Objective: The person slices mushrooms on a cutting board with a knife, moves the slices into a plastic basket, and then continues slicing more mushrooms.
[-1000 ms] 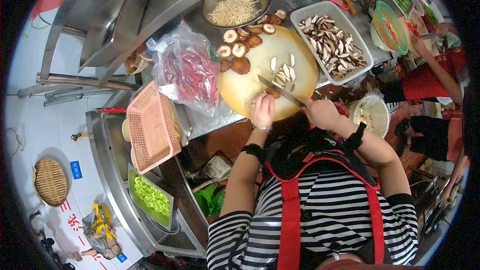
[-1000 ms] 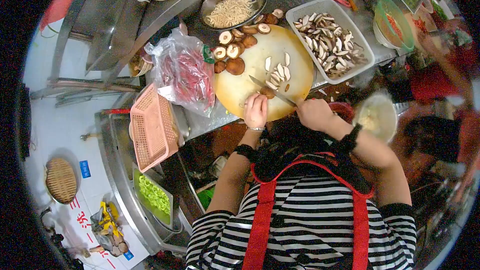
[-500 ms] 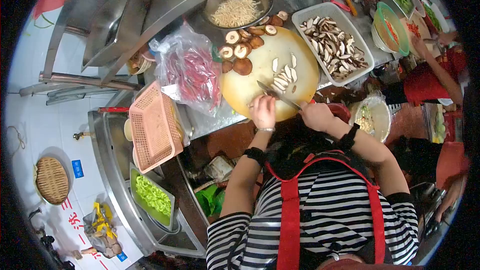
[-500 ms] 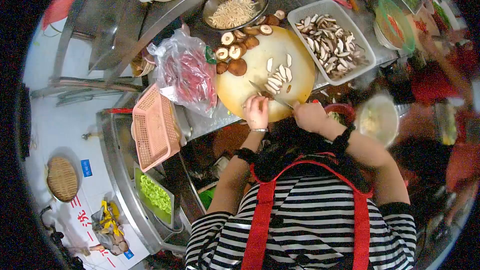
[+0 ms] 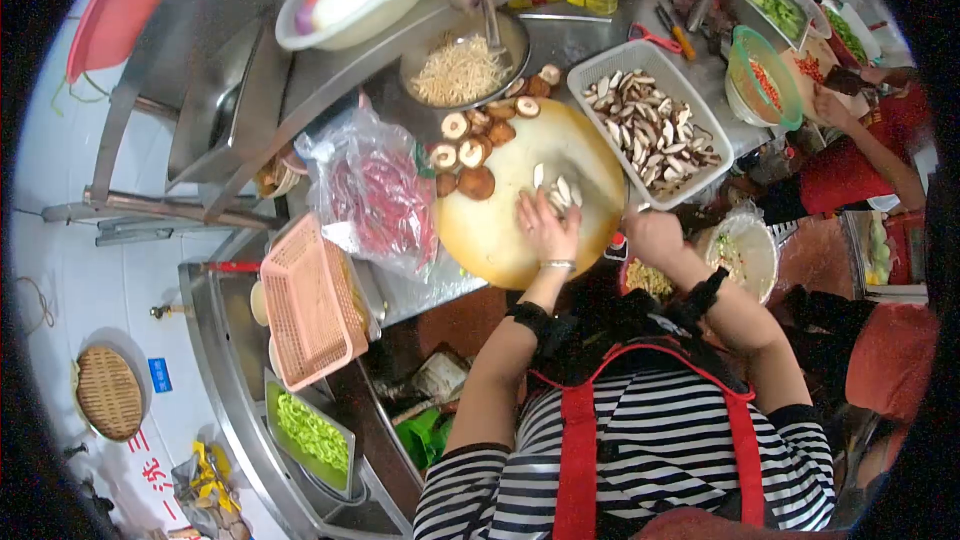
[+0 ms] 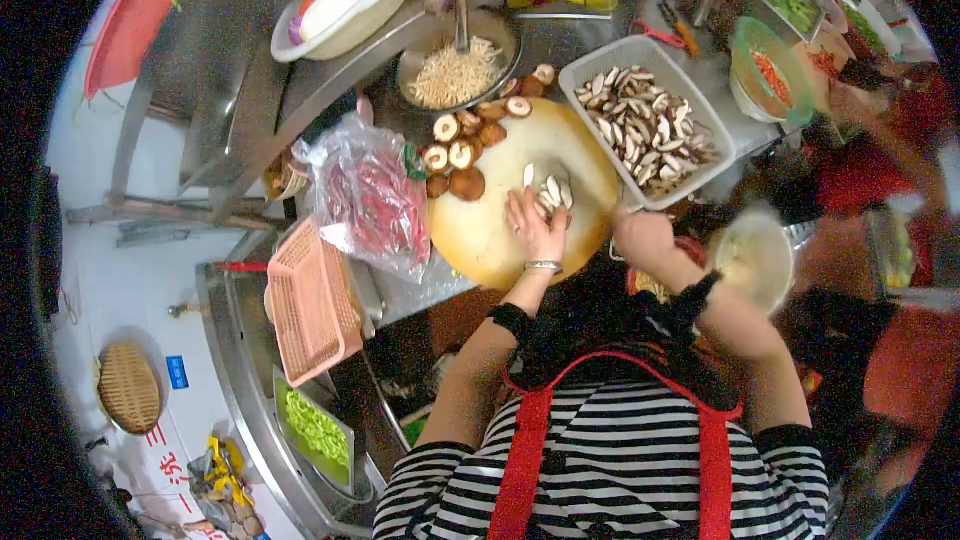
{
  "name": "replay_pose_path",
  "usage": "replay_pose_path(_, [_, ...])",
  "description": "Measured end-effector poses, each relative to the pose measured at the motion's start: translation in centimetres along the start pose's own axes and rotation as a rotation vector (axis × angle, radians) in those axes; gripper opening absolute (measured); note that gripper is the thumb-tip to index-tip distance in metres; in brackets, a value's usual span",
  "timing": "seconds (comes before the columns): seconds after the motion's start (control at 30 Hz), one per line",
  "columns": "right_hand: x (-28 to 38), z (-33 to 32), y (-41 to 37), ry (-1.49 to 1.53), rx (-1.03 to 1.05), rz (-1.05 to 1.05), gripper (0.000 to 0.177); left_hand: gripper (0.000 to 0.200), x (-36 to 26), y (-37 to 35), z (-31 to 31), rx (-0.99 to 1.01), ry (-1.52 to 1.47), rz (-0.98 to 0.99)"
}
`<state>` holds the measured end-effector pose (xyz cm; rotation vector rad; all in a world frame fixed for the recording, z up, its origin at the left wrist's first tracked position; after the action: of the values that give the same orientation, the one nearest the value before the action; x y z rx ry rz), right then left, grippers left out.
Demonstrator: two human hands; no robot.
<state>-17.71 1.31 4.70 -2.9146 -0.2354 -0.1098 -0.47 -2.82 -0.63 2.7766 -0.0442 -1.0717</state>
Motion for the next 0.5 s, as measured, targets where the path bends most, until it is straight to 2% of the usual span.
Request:
replay_pose_path(0.07, [1.4,-1.0,-1.0,0.076,0.010,-0.038,0.014,0.068,-0.1,2.4,0.6,-0.002,0.020,0.054])
replay_pose_path(0.1, [0.9,-0.3,-0.9,0.214,0.037,0.021,0.020,0.067,-0.2,3.2,0.8,0.002,0.046,0.088])
replay_pose_path(0.13, [0.1,0.7,-1.0,0.217,0.040,0.044,0.020,0.067,-0.6,3.6,0.4,0.021,0.039,0.100])
replay_pose_path(0.2, [-1.4,2.2,-0.8,0.693,0.003,-0.026,0.027,0.064,-1.1,4.6,1.0,0.234,0.134,0.138])
replay_pose_path(0.23, [-2.1,4.1,-1.0,0.960,0.152,0.059,0.028,0.060,-1.4,4.5,0.9,0.181,0.137,0.216])
replay_pose_path(0.27, [-2.5,4.9,-1.4,0.965,0.152,0.077,0.028,0.060,-1.4,4.3,1.2,0.197,0.132,0.222])
replay_pose_path(0.33, [-1.1,5.2,-2.3,1.339,0.304,0.164,0.022,0.056,-2.1,3.6,1.7,0.168,0.073,0.322])
replay_pose_path(0.37, [-0.1,3.3,-3.1,1.319,0.428,0.276,0.020,0.050,-3.3,3.0,1.1,0.087,0.081,0.353])
replay_pose_path(0.4, [0.3,5.9,-2.9,1.384,0.439,0.244,0.019,0.050,-4.1,2.8,1.8,0.104,0.066,0.366])
replay_pose_path(0.5, [2.3,4.5,-2.7,1.491,0.434,0.183,0.017,0.041,-4.6,2.1,1.6,-0.033,-0.190,0.247])
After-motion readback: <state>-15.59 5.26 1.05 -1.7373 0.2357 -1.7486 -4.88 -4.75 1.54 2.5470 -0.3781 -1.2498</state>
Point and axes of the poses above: each hand's wrist, its own y-axis towards the middle knuckle, its own z-axis out of the palm, x = y × z, the point moved 7 cm from there along y, towards the middle knuckle, and after that the axes turned 7 degrees about x, right-handed, at the moved point
